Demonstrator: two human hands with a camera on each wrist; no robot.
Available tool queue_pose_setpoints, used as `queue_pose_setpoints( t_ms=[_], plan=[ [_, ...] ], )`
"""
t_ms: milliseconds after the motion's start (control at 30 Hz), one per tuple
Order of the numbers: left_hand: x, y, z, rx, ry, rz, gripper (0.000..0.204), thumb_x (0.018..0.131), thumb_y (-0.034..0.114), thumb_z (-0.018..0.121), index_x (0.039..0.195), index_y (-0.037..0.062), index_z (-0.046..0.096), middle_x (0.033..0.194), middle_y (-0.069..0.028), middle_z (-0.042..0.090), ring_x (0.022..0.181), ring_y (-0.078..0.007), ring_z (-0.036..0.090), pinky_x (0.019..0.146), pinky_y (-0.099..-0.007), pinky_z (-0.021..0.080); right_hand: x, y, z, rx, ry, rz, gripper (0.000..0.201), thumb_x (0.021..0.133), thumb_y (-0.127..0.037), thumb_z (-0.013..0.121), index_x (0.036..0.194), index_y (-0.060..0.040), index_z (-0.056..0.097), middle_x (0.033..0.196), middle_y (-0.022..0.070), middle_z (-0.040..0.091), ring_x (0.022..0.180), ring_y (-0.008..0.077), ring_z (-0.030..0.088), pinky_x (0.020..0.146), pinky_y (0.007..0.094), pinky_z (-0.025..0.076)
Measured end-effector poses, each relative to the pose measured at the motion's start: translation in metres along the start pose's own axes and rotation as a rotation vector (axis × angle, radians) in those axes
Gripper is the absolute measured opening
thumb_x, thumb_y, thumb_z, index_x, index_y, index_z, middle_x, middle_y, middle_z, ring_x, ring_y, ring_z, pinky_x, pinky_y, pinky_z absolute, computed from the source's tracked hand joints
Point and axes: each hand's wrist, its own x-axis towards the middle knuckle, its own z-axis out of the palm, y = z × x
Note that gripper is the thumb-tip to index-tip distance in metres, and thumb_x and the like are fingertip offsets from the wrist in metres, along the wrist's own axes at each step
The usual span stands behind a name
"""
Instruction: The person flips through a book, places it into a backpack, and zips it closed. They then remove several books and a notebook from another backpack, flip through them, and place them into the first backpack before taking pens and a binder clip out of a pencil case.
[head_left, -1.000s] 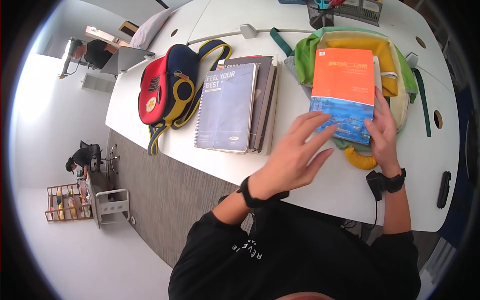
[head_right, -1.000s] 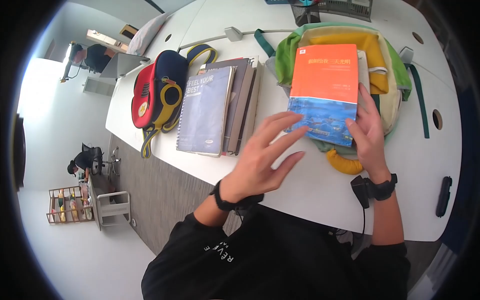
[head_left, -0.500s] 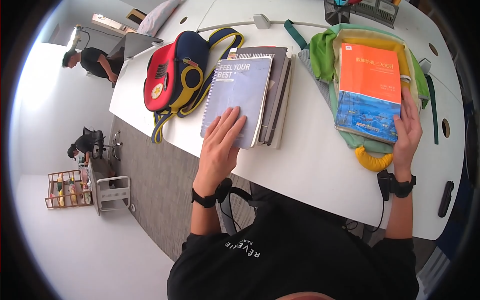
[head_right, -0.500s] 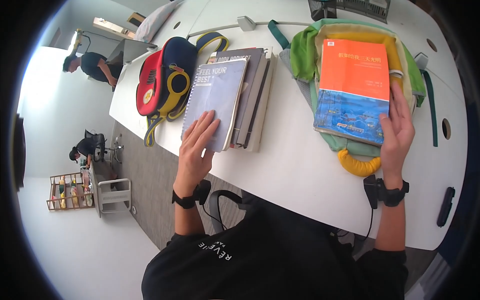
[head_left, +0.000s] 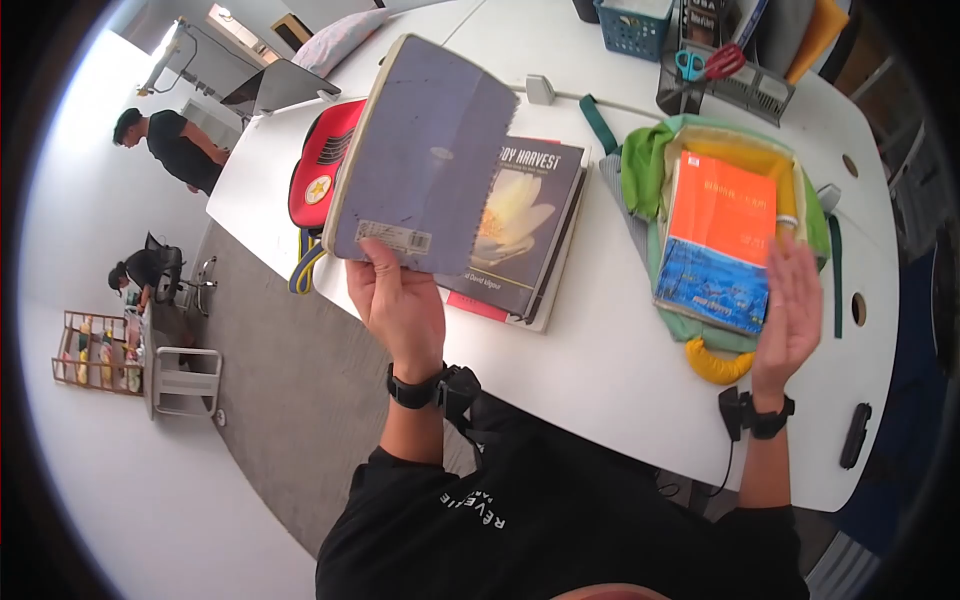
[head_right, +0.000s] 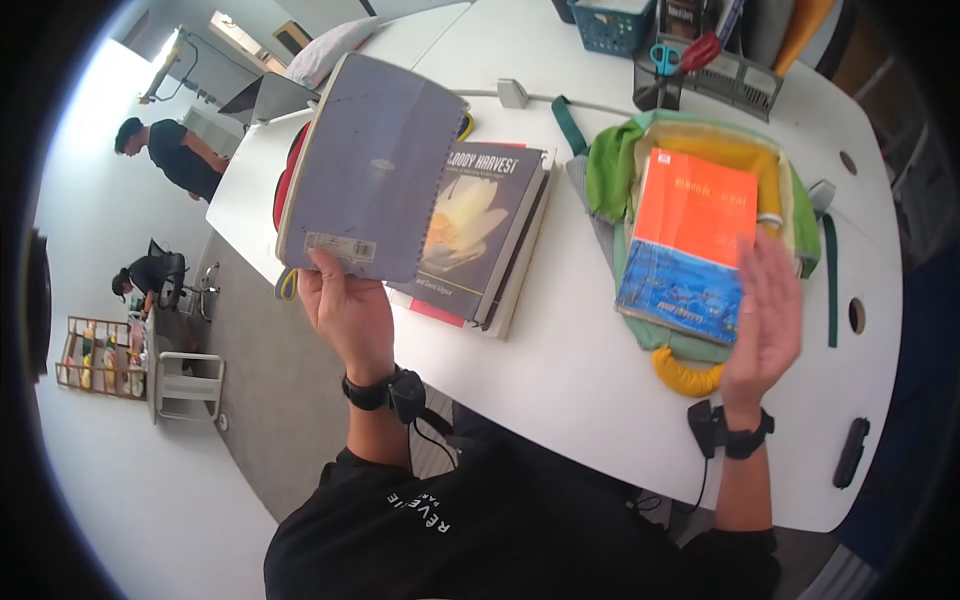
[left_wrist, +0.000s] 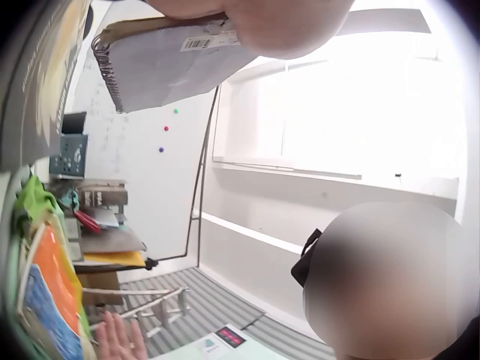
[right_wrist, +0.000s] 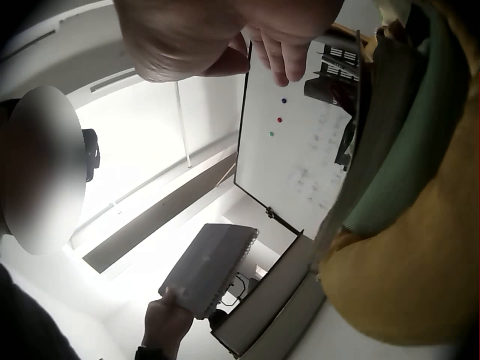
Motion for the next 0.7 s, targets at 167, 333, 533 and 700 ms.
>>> queue_pose_setpoints(
  t_ms=[167,333,533,700],
  plan=[
    [0.0,-0.014,0.03,-0.214,-0.082,-0.112,0.034,0.109,0.019,0.04,0.137,0.0013,0.045,0.137,-0.0122,0.056,0.126,-0.0234,0.055,0.107,-0.0433,0.045,0.019,-0.033,0.035,0.379,-0.353,0.325,0.059,0.097,-0.001,0.048,0.152,0.0046,0.028,0.147,0.0266,0.044,0.133,0.0356,0.052,0.109,0.0429,0.043],
    [-0.017,-0.032,0.071,-0.342,-0.167,-0.235,0.034,0.109,0.019,0.04,0.138,0.0012,0.044,0.139,-0.0122,0.054,0.129,-0.0241,0.052,0.11,-0.0438,0.041,0.044,-0.046,0.073,0.591,-0.426,0.519,0.072,0.1,-0.026,0.059,0.157,-0.0039,0.021,0.147,0.0226,0.044,0.134,0.0368,0.049,0.109,0.0477,0.042],
    [-0.051,-0.042,0.105,0.209,-0.529,-0.061,0.037,0.103,0.004,0.049,0.139,-0.0037,0.051,0.135,-0.015,0.06,0.12,-0.0227,0.06,0.104,-0.0335,0.043,0.065,-0.04,0.088,0.891,-0.387,0.665,0.055,0.101,-0.053,0.051,0.139,-0.0135,0.046,0.125,0.0061,0.056,0.113,0.0215,0.056,0.101,0.0432,0.044],
    [-0.059,-0.048,0.12,0.595,-0.786,0.32,0.067,0.074,-0.016,0.052,0.139,-0.0041,0.049,0.146,-0.0242,0.048,0.137,-0.0387,0.046,0.112,-0.0449,0.036,0.059,-0.042,0.07,0.893,-0.316,0.67,0.062,0.104,-0.056,0.039,0.143,-0.0082,0.043,0.133,0.0087,0.056,0.123,0.0234,0.054,0.106,0.0429,0.041]
  ],
)
